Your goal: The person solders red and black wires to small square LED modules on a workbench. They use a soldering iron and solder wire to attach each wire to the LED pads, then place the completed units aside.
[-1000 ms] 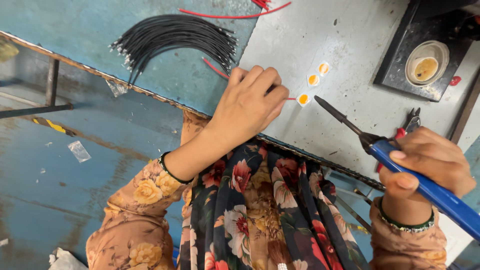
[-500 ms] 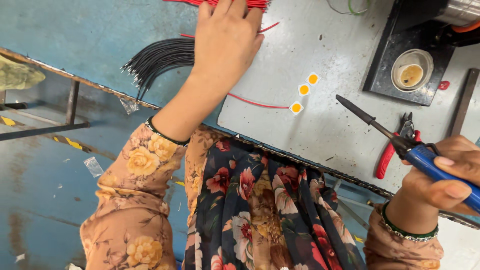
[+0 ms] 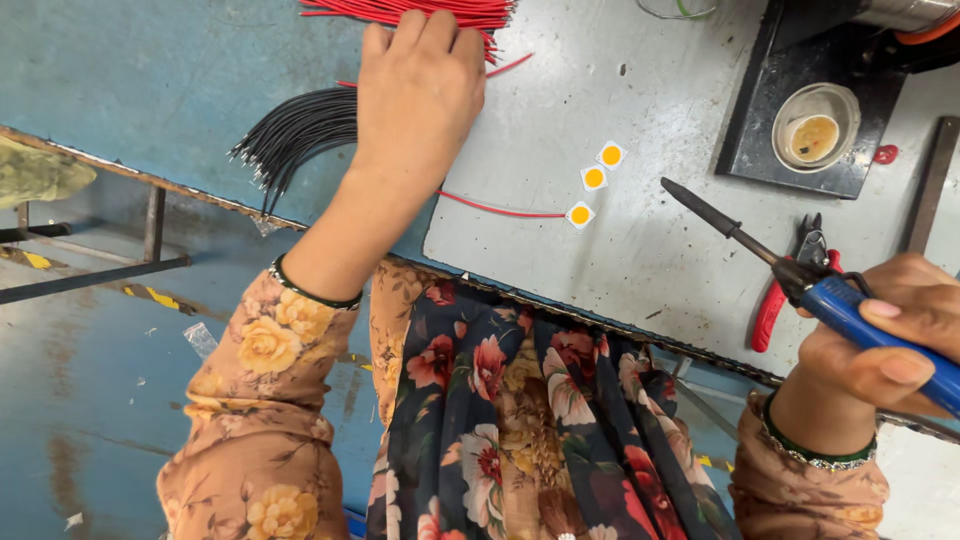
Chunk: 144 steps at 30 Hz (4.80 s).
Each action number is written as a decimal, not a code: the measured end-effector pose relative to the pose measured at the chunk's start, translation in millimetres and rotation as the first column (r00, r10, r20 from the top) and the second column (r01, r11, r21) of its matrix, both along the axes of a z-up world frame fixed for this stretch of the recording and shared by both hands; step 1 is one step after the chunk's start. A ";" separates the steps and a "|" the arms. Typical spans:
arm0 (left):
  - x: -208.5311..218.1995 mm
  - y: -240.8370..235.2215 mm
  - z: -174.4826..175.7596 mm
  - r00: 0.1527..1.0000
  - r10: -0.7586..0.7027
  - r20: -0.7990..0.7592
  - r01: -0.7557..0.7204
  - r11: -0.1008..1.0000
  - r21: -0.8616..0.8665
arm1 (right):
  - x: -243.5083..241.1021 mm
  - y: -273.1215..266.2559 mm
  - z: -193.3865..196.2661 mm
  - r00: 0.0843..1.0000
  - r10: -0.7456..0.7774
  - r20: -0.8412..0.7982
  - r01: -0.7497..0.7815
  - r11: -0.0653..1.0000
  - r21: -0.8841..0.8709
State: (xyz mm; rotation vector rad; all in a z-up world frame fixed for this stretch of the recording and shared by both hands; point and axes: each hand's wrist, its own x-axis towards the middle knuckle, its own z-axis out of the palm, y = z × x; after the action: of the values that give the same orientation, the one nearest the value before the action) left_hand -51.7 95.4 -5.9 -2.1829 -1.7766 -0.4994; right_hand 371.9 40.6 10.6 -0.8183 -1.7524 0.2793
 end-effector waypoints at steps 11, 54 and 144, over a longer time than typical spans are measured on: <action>24.8 -41.1 32.7 0.921 -0.314 0.233 0.340 0.936 -0.085 | -0.6 0.9 -8.1 0.998 -0.028 -0.063 0.028 1.000 -0.007; 39.3 -37.0 5.0 0.858 -0.350 0.375 0.406 0.910 -0.079 | -91.2 39.4 39.6 0.911 0.388 0.143 -0.379 0.922 -0.084; -3.8 -45.2 25.7 0.920 -0.227 0.320 0.272 0.957 -0.102 | 93.4 1.3 -112.6 0.923 -0.327 -0.202 0.356 0.926 0.126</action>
State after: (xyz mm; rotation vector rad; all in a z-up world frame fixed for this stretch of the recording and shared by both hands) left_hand -55.5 50.2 19.8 -2.5712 -1.7305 -0.8320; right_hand 465.3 41.9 -102.0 -0.9354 -1.4150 -0.0244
